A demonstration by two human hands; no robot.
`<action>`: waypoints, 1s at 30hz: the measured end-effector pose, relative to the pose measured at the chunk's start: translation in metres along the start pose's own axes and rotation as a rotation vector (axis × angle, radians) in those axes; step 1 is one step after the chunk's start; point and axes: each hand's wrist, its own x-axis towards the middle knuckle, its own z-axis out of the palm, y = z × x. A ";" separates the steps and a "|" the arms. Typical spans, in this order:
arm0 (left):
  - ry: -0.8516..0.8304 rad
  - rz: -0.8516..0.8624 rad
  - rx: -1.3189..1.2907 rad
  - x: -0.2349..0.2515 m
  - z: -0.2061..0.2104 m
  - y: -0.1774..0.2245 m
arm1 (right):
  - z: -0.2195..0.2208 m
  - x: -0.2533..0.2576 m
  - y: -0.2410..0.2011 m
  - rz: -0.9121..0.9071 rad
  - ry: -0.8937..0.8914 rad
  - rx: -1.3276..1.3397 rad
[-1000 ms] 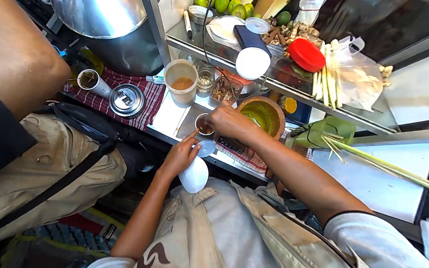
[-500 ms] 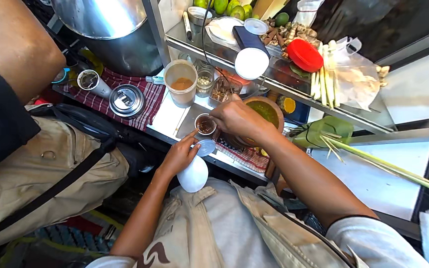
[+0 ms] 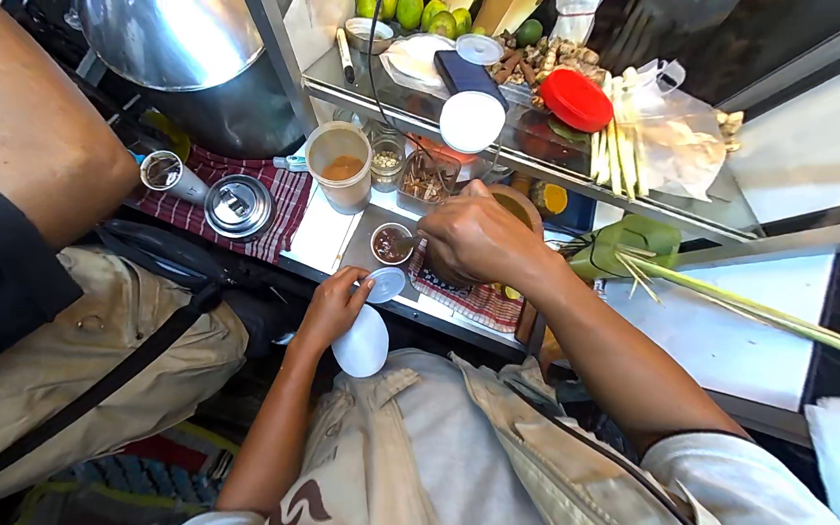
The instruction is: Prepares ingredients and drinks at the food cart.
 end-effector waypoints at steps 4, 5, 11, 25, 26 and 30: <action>0.006 -0.033 -0.043 -0.003 -0.005 -0.001 | -0.014 -0.009 0.002 0.037 0.130 0.051; 0.013 -0.042 -0.069 -0.004 -0.007 -0.002 | -0.026 -0.016 0.001 0.066 0.185 0.068; 0.084 -0.201 -0.244 -0.011 -0.015 -0.011 | -0.088 -0.085 -0.004 0.348 0.371 -0.014; -0.012 -0.342 -0.445 -0.004 -0.016 0.024 | -0.037 -0.072 -0.044 0.505 0.249 -0.061; -0.022 -0.337 -0.461 -0.004 -0.015 0.027 | -0.024 -0.062 -0.054 0.415 0.200 -0.029; -0.062 -0.310 -0.543 -0.005 -0.010 0.037 | 0.033 -0.034 -0.073 0.133 -0.056 0.002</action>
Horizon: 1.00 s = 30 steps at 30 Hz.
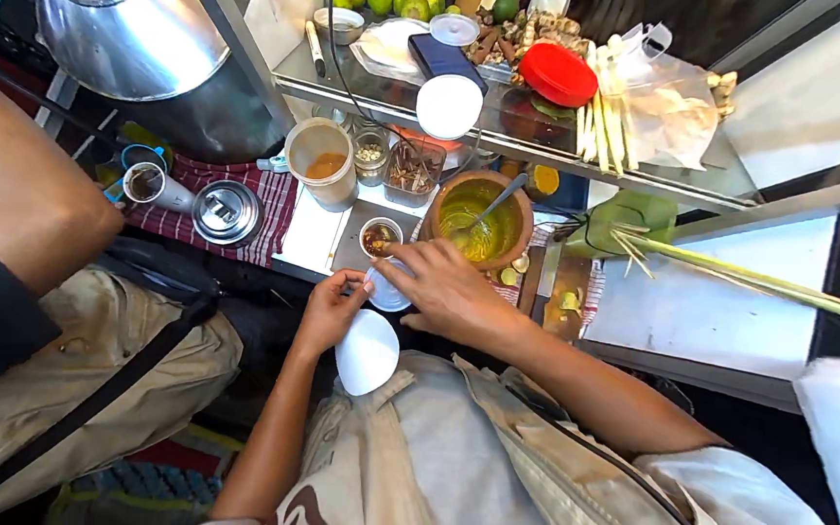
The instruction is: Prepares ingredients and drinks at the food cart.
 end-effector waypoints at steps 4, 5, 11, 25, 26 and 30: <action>-0.036 -0.008 -0.090 -0.005 0.003 -0.004 | 0.024 0.008 0.001 -0.088 -0.044 -0.029; -0.073 -0.016 -0.086 -0.007 0.002 -0.008 | 0.024 0.008 0.001 -0.086 -0.054 -0.021; -0.610 -0.119 0.089 -0.027 -0.032 -0.025 | -0.017 0.003 0.022 0.109 0.006 0.177; 0.082 -0.096 -0.139 0.073 -0.040 -0.014 | -0.054 0.000 0.042 0.351 0.427 0.175; 0.126 -0.081 -0.125 0.083 -0.036 -0.018 | -0.053 0.005 0.041 0.345 0.461 0.180; 0.277 -0.067 -0.026 0.106 -0.021 -0.031 | -0.056 0.021 0.027 0.378 0.493 0.240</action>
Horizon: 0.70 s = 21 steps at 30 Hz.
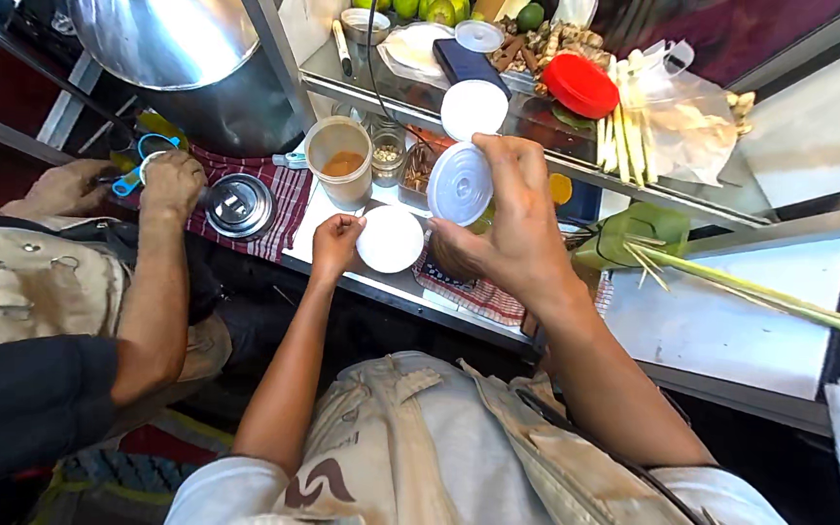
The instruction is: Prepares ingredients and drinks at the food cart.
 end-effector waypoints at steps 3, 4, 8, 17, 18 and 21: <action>0.035 -0.033 -0.014 0.002 0.009 -0.007 | 0.024 0.003 -0.015 0.077 -0.168 -0.006; 0.038 -0.044 -0.025 0.002 0.011 -0.009 | 0.036 0.003 -0.017 0.092 -0.245 -0.027; 0.030 -0.101 -0.064 0.001 0.017 -0.011 | 0.092 0.002 -0.006 0.112 -0.435 -0.168; 0.027 -0.110 -0.127 0.001 0.020 -0.016 | 0.127 0.010 0.011 0.182 -0.575 -0.197; 0.024 -0.108 -0.135 0.000 0.020 -0.016 | 0.127 0.011 0.012 0.178 -0.577 -0.182; 0.026 -0.113 -0.148 0.001 0.021 -0.018 | 0.130 0.013 0.016 0.169 -0.589 -0.173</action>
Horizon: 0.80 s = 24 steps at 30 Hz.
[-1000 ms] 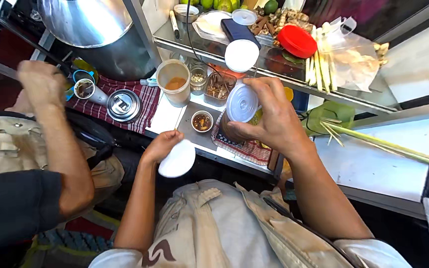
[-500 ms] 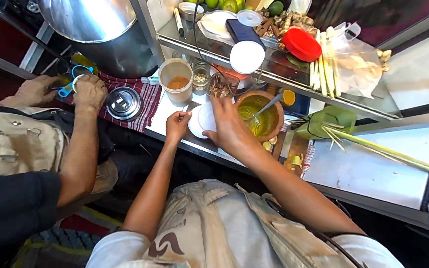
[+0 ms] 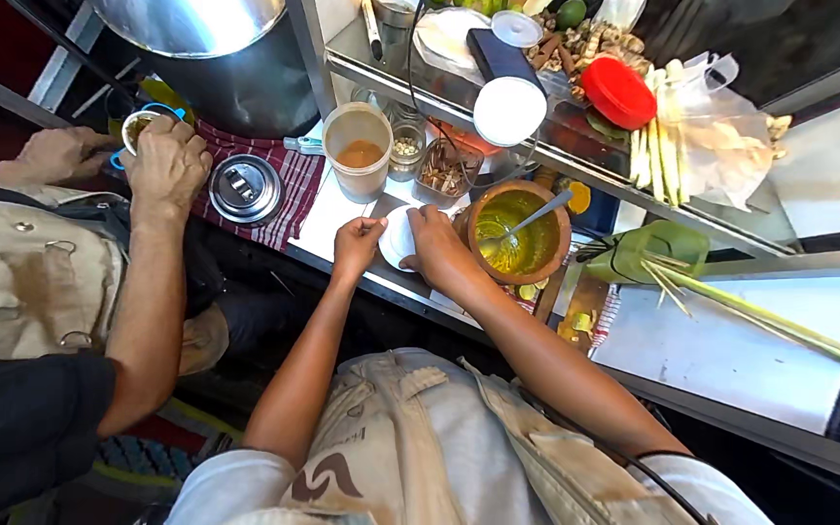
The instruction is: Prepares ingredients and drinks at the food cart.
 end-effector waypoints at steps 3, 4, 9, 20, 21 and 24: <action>-0.001 0.005 0.004 0.001 0.000 0.000 | 0.003 0.004 0.002 -0.015 -0.009 -0.002; -0.001 0.005 0.002 0.002 0.000 0.000 | 0.003 0.005 0.002 -0.019 -0.015 -0.007; 0.002 0.000 0.013 0.002 0.000 0.000 | 0.004 0.008 0.002 -0.020 -0.026 -0.024; -0.016 0.589 0.510 -0.028 0.007 0.011 | 0.011 0.009 0.010 -0.023 0.013 0.016; -0.063 0.652 0.575 -0.026 0.010 0.006 | 0.015 0.008 0.013 -0.032 0.045 0.031; -0.197 0.712 0.707 -0.020 0.016 -0.013 | 0.029 0.005 0.017 -0.025 0.145 0.111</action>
